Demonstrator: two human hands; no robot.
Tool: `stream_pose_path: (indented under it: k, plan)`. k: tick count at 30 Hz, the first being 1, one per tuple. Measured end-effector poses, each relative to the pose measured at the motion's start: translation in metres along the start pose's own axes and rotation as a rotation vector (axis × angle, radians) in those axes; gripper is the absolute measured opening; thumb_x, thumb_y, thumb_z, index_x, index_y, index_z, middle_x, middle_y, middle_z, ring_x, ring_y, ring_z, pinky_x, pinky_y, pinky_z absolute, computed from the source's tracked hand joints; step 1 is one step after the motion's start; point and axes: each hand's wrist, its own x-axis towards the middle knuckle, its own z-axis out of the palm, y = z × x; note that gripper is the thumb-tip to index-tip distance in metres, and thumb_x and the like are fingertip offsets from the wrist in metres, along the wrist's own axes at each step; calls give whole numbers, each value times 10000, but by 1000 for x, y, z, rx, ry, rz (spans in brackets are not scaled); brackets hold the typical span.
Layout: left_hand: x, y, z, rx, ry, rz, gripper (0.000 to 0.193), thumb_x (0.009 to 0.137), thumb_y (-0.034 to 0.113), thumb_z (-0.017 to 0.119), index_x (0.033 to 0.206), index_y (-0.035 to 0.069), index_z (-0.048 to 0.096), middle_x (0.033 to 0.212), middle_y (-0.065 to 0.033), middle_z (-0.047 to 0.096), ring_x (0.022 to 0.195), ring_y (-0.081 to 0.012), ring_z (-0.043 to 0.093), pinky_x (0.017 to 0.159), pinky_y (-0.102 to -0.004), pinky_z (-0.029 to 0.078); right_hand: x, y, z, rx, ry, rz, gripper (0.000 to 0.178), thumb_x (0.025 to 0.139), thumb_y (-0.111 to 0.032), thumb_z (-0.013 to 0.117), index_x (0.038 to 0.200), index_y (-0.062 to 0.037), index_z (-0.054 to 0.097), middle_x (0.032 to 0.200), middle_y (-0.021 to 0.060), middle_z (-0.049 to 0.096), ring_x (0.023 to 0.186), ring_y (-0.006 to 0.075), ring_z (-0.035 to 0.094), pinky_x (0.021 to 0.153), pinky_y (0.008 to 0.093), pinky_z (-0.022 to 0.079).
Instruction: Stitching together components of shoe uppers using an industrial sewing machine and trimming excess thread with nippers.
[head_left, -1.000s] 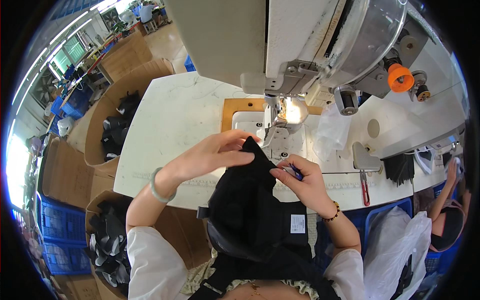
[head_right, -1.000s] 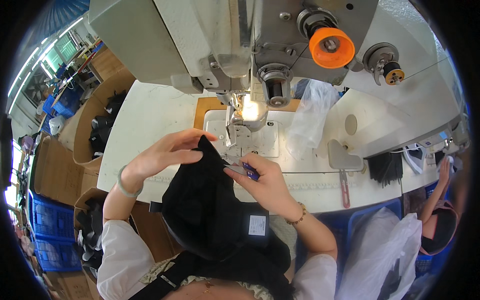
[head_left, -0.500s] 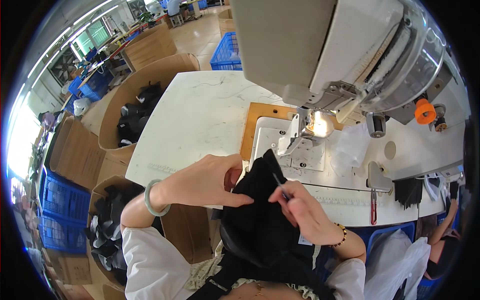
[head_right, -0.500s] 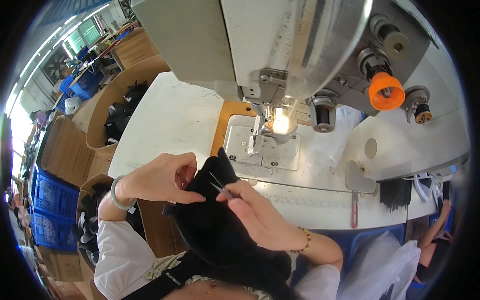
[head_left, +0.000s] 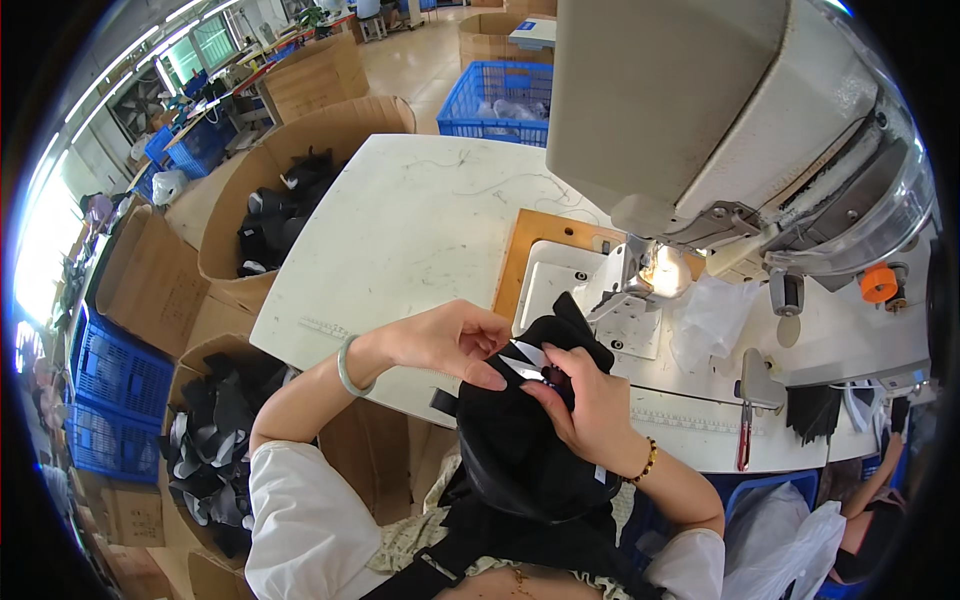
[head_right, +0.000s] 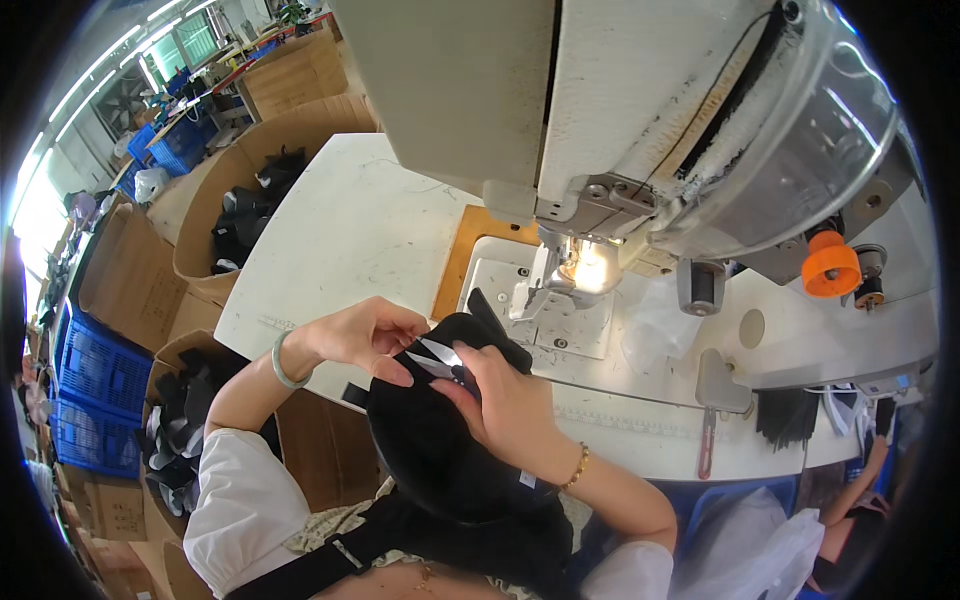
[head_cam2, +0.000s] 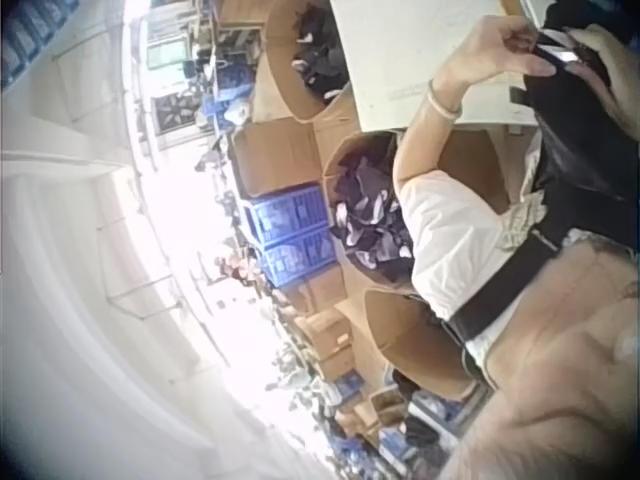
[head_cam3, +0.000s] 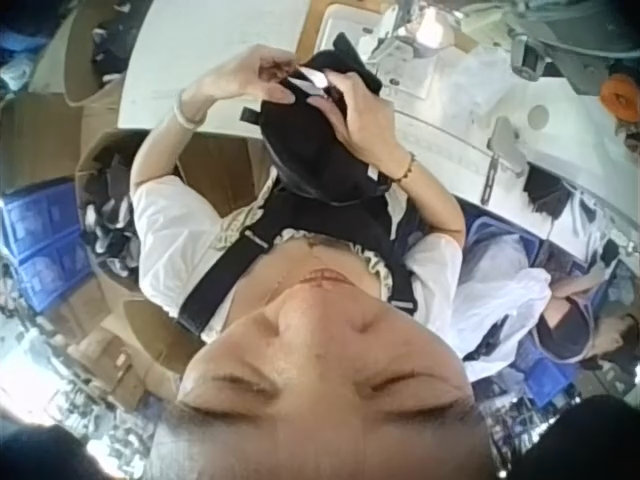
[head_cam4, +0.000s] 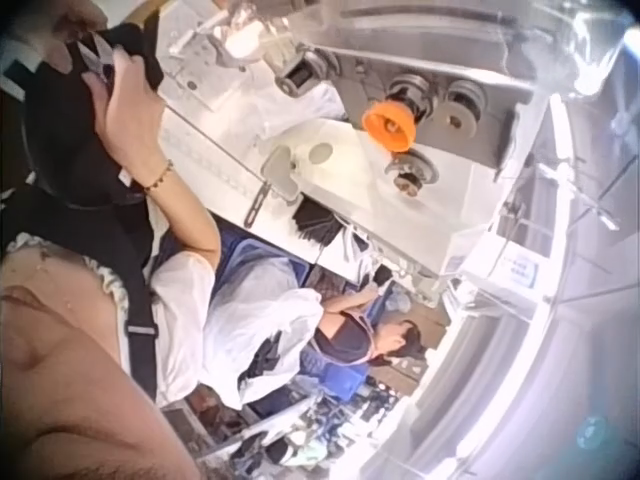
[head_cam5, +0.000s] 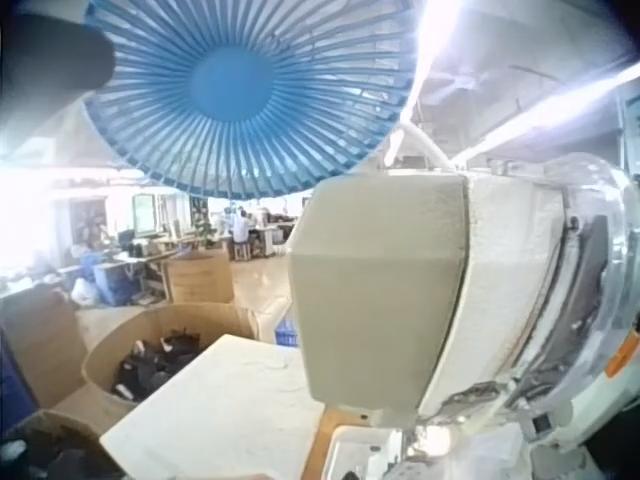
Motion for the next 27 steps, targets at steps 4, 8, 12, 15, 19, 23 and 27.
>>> stream_pose_path:
  k: [4, 8, 12, 15, 19, 23, 27]
  plan:
    - [9, -20, -4, -163, -20, 31, 349, 677, 22, 743, 966, -81, 575, 868, -29, 582, 788, -67, 511, 669, -201, 425, 3, 1, 2, -116, -4, -44, 459, 753, -171, 714, 1124, -27, 485, 767, 82, 561, 564, 226, 580, 439, 308, 414]
    - [15, -29, -10, -236, -114, 102, 342, 687, 35, 740, 966, -68, 571, 891, -37, 583, 824, -75, 528, 726, -203, 440, 5, 2, 4, -164, 10, -87, 464, 742, -169, 715, 1128, -21, 503, 767, 79, 562, 544, 237, 571, 426, 309, 409]
    - [23, -36, -12, -287, -173, 66, 493, 643, 17, 765, 1072, -109, 557, 980, -81, 604, 892, -107, 552, 806, -218, 446, 5, 8, 5, -211, 58, -118, 402, 762, -200, 692, 1086, -16, 543, 724, 40, 518, 528, 174, 555, 403, 284, 415]
    - [25, -39, -10, -352, -183, 85, 505, 637, 16, 773, 1071, -119, 551, 1000, -95, 608, 898, -112, 559, 816, -230, 453, 4, 9, 5, -203, 78, -134, 392, 759, -196, 694, 1076, -16, 551, 721, 37, 522, 532, 168, 554, 408, 281, 418]
    - [26, -42, -9, -378, -184, 81, 518, 639, 18, 777, 1078, -126, 543, 1004, -103, 607, 909, -119, 564, 826, -239, 459, 5, 7, 4, -186, 76, -117, 356, 757, -192, 694, 1049, -31, 570, 720, 32, 532, 543, 163, 561, 419, 285, 423]
    - [26, -39, -6, -375, -194, 137, 381, 693, 47, 745, 1016, -65, 578, 933, -46, 605, 840, -82, 557, 766, -210, 457, 5, 10, 1, -118, 47, -99, 321, 765, -170, 693, 1034, -40, 577, 735, 43, 560, 549, 177, 573, 433, 287, 428]
    - [27, -37, -7, -397, -181, 124, 398, 700, 23, 718, 1052, -79, 565, 969, -64, 614, 879, -102, 573, 806, -223, 465, 1, 21, 4, 141, 191, -3, 299, 779, -96, 691, 1027, -26, 539, 794, 100, 602, 537, 208, 590, 459, 274, 440]
